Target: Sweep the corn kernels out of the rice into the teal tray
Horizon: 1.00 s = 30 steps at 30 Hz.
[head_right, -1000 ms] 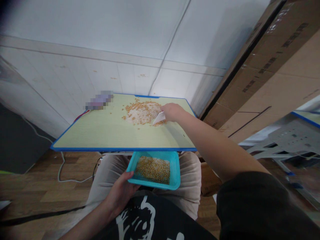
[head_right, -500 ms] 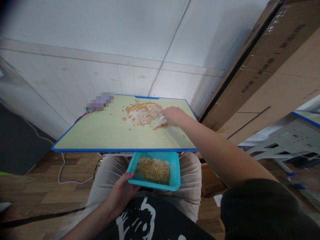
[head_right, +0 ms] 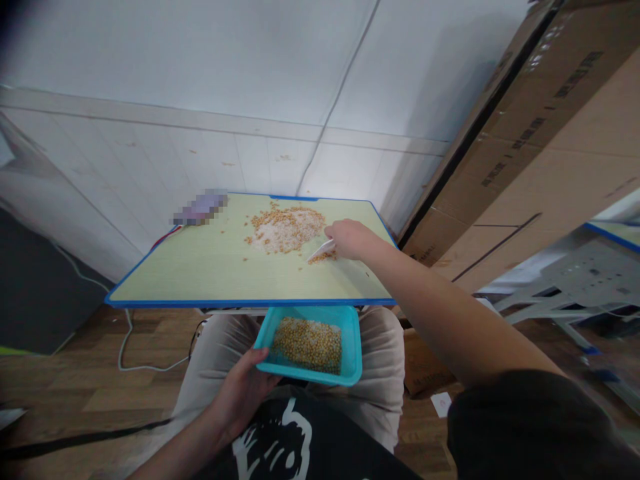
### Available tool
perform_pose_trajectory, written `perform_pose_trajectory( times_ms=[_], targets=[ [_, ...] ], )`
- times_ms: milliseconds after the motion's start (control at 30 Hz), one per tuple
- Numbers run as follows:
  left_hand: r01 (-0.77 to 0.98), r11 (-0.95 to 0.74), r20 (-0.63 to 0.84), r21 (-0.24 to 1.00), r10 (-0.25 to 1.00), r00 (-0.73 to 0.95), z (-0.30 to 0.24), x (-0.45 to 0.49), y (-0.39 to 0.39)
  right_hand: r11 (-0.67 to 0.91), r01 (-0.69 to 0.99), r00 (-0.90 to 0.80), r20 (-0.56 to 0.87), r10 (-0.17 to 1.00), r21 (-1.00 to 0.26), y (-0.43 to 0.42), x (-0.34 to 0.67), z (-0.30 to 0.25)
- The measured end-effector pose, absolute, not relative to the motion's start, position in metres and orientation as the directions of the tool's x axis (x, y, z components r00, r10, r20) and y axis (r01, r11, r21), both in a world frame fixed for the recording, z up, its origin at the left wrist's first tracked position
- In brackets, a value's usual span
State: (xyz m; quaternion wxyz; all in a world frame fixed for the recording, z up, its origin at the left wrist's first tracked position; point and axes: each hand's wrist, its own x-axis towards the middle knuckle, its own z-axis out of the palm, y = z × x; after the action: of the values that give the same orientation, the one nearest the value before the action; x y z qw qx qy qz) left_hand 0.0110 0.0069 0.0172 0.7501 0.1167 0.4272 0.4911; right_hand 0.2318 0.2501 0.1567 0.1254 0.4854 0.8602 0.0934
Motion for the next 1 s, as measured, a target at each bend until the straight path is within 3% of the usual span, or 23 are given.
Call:
perform_pose_trajectory(
  times_ms=[233,400,667,833,1000],
  targets=[
    [-0.633,0.501,-0.544,0.59,0.826,0.146,0.015,0.011,0.007,0.506,0.823,-0.493,-0.119,0.862,0.256,0.256,0.228,0.166],
    [-0.632,0.496,-0.535,0.595,0.832,0.149,0.015,0.011,0.007,0.568,0.806,-0.573,-0.024,0.819,0.165,0.263,0.225,0.176],
    [-0.637,0.476,-0.507,0.607,0.848,0.151,0.015,0.01,0.006,0.813,0.582,-0.813,0.026,0.582,-0.014,0.253,0.192,0.176],
    [-0.642,0.471,-0.498,0.606,0.853,0.156,0.013,0.01,0.005,0.909,0.417,-0.908,0.041,0.418,-0.029,0.241,0.171,0.158],
    [-0.658,0.467,-0.501,0.591,0.852,0.154,0.014,0.011,0.005,0.936,0.352,-0.935,0.044,0.353,-0.023,0.24,0.166,0.145]
  ],
)
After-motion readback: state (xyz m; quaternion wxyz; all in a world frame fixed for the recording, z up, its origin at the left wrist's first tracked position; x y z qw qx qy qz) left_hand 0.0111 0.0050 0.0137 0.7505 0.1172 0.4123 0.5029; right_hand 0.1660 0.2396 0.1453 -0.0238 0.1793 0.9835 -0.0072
